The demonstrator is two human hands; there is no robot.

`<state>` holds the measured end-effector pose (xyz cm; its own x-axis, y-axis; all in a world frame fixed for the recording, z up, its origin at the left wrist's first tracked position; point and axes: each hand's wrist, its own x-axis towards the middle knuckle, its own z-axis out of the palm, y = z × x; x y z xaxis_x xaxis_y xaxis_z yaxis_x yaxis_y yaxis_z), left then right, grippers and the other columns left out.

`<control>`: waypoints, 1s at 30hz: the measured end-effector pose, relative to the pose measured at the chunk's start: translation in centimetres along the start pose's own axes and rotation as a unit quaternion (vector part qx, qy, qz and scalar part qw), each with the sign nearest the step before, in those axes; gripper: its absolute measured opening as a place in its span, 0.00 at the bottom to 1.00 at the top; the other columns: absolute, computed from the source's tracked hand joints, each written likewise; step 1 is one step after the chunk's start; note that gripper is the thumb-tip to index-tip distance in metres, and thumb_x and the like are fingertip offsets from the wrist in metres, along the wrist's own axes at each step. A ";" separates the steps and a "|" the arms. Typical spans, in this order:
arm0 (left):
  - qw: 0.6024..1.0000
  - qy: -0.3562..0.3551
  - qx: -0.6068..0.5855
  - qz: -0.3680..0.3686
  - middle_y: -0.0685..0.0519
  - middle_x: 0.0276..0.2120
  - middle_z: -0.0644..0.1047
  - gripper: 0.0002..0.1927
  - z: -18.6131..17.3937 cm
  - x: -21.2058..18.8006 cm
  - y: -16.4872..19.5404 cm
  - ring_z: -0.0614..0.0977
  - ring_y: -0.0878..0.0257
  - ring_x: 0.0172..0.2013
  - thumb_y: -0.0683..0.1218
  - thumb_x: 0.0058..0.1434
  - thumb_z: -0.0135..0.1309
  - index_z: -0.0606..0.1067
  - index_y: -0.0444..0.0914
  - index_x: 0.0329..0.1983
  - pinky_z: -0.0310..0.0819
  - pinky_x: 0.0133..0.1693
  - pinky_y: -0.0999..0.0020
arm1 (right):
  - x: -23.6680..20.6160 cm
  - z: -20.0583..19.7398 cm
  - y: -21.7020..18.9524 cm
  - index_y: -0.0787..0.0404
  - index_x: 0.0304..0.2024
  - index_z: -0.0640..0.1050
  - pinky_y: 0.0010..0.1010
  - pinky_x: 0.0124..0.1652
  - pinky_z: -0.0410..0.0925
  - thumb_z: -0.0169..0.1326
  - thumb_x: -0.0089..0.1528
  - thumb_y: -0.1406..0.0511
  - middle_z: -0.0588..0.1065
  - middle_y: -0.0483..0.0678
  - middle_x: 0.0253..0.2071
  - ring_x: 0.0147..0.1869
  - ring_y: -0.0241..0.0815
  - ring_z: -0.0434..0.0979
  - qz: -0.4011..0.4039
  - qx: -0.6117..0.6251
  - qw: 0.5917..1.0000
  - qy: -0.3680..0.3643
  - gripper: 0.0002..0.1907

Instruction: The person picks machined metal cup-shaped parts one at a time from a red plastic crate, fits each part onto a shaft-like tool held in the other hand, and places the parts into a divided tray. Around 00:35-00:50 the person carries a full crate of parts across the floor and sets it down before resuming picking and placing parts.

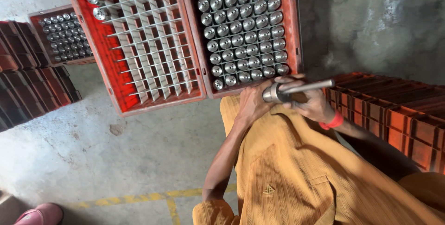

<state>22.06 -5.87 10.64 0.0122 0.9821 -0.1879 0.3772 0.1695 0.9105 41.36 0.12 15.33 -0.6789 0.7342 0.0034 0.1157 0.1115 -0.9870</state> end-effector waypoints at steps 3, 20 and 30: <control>0.998 -0.045 -0.030 0.015 0.46 0.29 0.81 0.17 1.3 0.2 -0.1 0.83 0.45 0.34 0.47 0.46 0.68 0.78 0.41 0.39 0.75 0.37 0.54 | 0.3 -2.9 -0.4 0.61 0.57 0.77 0.48 0.71 0.59 0.60 0.60 0.50 0.67 0.56 0.70 0.78 0.54 0.63 -0.130 -0.146 0.979 -0.064 0.30; 0.975 -0.076 0.181 0.107 0.47 0.32 0.84 0.24 0.0 9.2 -5.3 0.85 0.50 0.31 0.62 0.57 0.66 0.79 0.50 0.53 0.80 0.35 0.56 | -8.5 -7.2 7.0 0.61 0.62 0.74 0.38 0.49 0.75 0.70 0.54 0.55 0.77 0.52 0.53 0.52 0.46 0.80 0.006 -0.251 0.956 0.151 0.37; 0.904 0.186 0.349 0.165 0.45 0.50 0.80 0.32 -10.3 26.7 -7.5 0.84 0.49 0.44 0.46 0.60 0.62 0.67 0.41 0.68 0.81 0.34 0.61 | -11.7 -6.0 9.0 0.65 0.62 0.75 0.25 0.40 0.71 0.69 0.57 0.59 0.78 0.45 0.39 0.39 0.33 0.75 0.112 -0.101 0.957 0.246 0.34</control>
<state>10.02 19.94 2.53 -0.0330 0.9514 0.3061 0.9034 -0.1026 0.4163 54.74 -3.44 7.37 -0.2023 0.9761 -0.0798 0.3889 0.0053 -0.9213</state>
